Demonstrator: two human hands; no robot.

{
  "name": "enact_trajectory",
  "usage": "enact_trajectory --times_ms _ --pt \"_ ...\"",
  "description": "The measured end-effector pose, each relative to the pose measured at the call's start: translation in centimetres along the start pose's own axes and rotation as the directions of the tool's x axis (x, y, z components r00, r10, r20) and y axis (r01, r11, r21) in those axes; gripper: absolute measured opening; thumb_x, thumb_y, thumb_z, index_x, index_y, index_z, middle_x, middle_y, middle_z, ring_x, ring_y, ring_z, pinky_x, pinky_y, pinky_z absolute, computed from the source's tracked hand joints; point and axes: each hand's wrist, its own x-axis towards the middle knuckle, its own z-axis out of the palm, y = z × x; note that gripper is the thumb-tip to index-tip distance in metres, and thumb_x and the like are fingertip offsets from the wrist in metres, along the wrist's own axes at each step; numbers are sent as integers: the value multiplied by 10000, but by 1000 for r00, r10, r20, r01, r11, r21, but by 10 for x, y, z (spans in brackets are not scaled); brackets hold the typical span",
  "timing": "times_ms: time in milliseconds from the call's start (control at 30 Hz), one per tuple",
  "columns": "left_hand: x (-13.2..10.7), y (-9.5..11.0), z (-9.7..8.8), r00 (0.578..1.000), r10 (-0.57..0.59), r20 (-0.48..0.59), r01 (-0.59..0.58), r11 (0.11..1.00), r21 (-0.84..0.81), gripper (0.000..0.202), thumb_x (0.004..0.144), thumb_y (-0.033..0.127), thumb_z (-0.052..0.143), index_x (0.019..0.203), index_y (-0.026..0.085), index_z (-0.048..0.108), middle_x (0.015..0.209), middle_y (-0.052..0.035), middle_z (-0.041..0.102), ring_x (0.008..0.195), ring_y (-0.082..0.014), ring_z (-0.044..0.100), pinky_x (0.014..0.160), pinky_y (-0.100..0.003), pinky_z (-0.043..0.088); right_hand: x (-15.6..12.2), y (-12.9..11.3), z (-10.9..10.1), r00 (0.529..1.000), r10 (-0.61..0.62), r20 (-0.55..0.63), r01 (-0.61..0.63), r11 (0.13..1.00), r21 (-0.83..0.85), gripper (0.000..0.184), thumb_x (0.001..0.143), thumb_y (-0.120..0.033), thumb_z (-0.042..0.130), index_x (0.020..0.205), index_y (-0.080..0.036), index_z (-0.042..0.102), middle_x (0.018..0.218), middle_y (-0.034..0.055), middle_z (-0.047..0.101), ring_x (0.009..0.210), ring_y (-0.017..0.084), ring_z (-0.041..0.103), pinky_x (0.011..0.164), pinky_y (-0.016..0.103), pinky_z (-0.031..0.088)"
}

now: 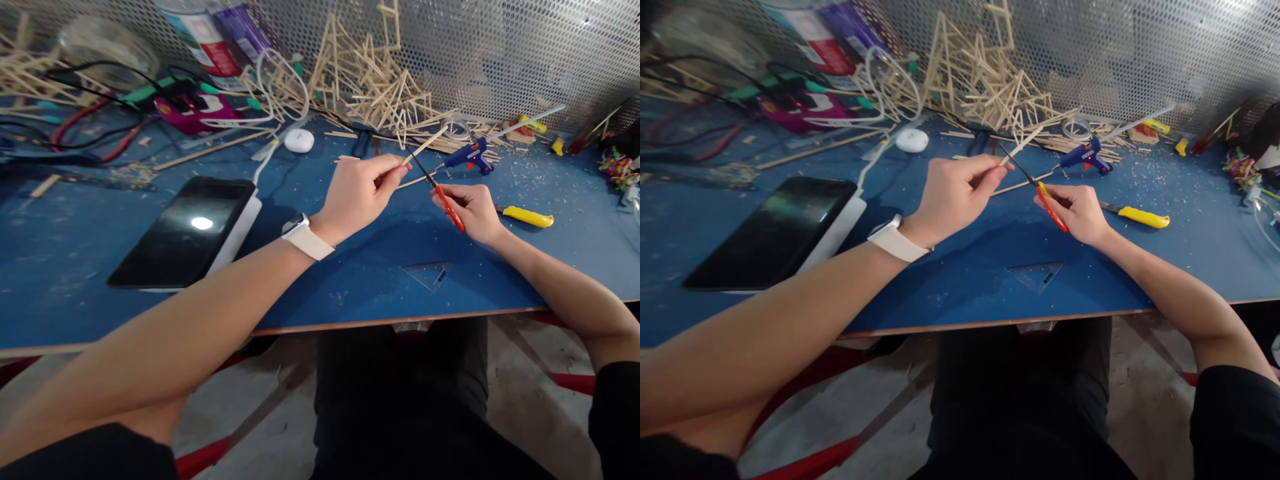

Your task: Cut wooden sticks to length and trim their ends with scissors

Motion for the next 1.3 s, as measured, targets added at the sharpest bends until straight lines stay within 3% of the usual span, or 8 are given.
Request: enact_trajectory --times_ms 167,333,433,500,667,933,1133,1300 --pt "6 6 -8 980 -132 148 157 973 -171 473 1228 604 544 1188 215 809 707 -15 676 594 -199 625 607 -364 460 0 2 0 1000 -17 -2 17 1000 -14 601 1015 -714 814 1214 -167 962 745 13 663 627 108 437 564 277 341" --pt "14 11 -17 882 -221 416 399 819 -411 562 1065 951 558 1178 447 779 760 4 746 577 -201 563 554 -454 472 0 -1 0 998 -56 -7 55 996 -73 585 1031 -710 795 1175 -168 962 805 32 708 690 126 452 607 285 378" --pt "17 11 -21 824 -198 531 476 750 -459 559 1028 965 573 1171 468 786 716 27 723 596 -191 518 573 -460 453 -1 -4 -1 998 -60 13 61 994 -90 573 1032 -715 793 1099 -172 961 808 32 704 702 131 458 623 292 380" --pt "18 10 -23 816 -170 553 470 751 -463 527 1043 926 582 1109 442 779 654 36 658 588 -183 490 577 -450 440 -1 -5 -1 998 -58 30 61 994 -92 557 1037 -698 789 1098 -171 960 800 25 689 700 131 456 624 292 372" --pt "16 5 -20 863 -159 480 408 781 -473 546 1120 840 621 961 324 706 605 32 552 507 -154 444 498 -379 347 -1 -5 -1 998 -46 49 51 994 -94 542 1042 -659 771 1106 -154 958 767 14 647 693 126 439 617 286 349" --pt "12 10 -17 934 -161 320 266 910 -318 367 1204 397 529 935 217 700 620 -5 587 534 -160 538 549 -297 427 1 -4 1 998 38 46 -35 998 -57 696 975 -804 791 1020 -124 932 716 9 620 650 114 423 597 295 333" --pt "9 4 -13 972 -125 199 152 980 -129 325 1155 351 557 878 233 681 637 -1 610 585 -197 599 632 -336 417 0 -3 3 998 51 46 -50 998 -36 708 965 -831 797 1021 -137 924 705 8 641 616 112 455 560 290 344" --pt "3 -3 -8 994 -79 74 67 986 154 315 1179 374 584 920 255 719 728 -35 654 634 -236 547 655 -391 271 -1 -2 4 998 51 42 -50 998 -25 686 977 -808 796 1047 -139 932 713 13 659 596 114 484 548 293 366"
